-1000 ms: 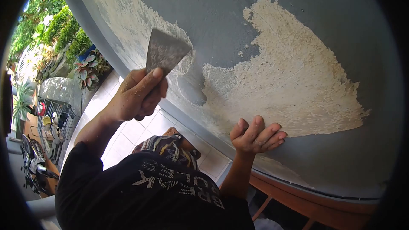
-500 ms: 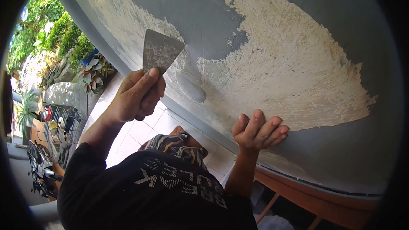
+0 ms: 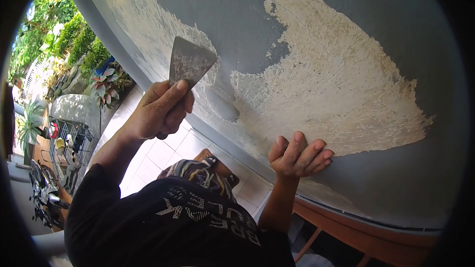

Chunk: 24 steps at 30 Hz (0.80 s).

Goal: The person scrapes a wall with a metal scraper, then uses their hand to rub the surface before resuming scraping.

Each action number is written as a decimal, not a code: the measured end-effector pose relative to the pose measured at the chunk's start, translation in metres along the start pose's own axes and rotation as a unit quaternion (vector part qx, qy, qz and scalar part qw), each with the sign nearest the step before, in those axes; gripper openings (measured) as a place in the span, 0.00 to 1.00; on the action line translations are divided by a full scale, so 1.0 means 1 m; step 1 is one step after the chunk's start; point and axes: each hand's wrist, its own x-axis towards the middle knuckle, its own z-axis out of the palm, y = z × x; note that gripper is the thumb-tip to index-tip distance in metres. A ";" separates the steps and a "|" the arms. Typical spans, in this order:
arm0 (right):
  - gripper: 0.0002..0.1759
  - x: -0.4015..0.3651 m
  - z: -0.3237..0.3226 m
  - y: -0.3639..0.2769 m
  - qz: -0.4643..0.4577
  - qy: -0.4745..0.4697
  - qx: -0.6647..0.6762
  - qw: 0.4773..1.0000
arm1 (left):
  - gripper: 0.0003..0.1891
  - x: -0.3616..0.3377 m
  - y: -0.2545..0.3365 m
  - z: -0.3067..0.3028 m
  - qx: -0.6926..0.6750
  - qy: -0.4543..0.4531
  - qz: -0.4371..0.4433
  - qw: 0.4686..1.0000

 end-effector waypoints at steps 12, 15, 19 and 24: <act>0.25 -0.001 -0.003 -0.002 -0.001 -0.008 0.005 1.000 | 0.28 0.004 0.016 0.005 0.022 -0.022 0.029 0.999; 0.26 0.002 -0.004 0.001 -0.020 -0.007 -0.004 1.000 | 0.28 0.009 0.007 0.003 0.016 -0.026 0.044 0.999; 0.26 0.003 -0.002 0.002 -0.029 0.003 -0.009 1.000 | 0.24 -0.002 -0.008 -0.004 -0.029 0.004 -0.022 0.999; 0.24 -0.005 0.000 0.000 -0.005 0.001 -0.001 1.000 | 0.25 -0.001 0.003 -0.005 -0.023 -0.011 -0.023 0.999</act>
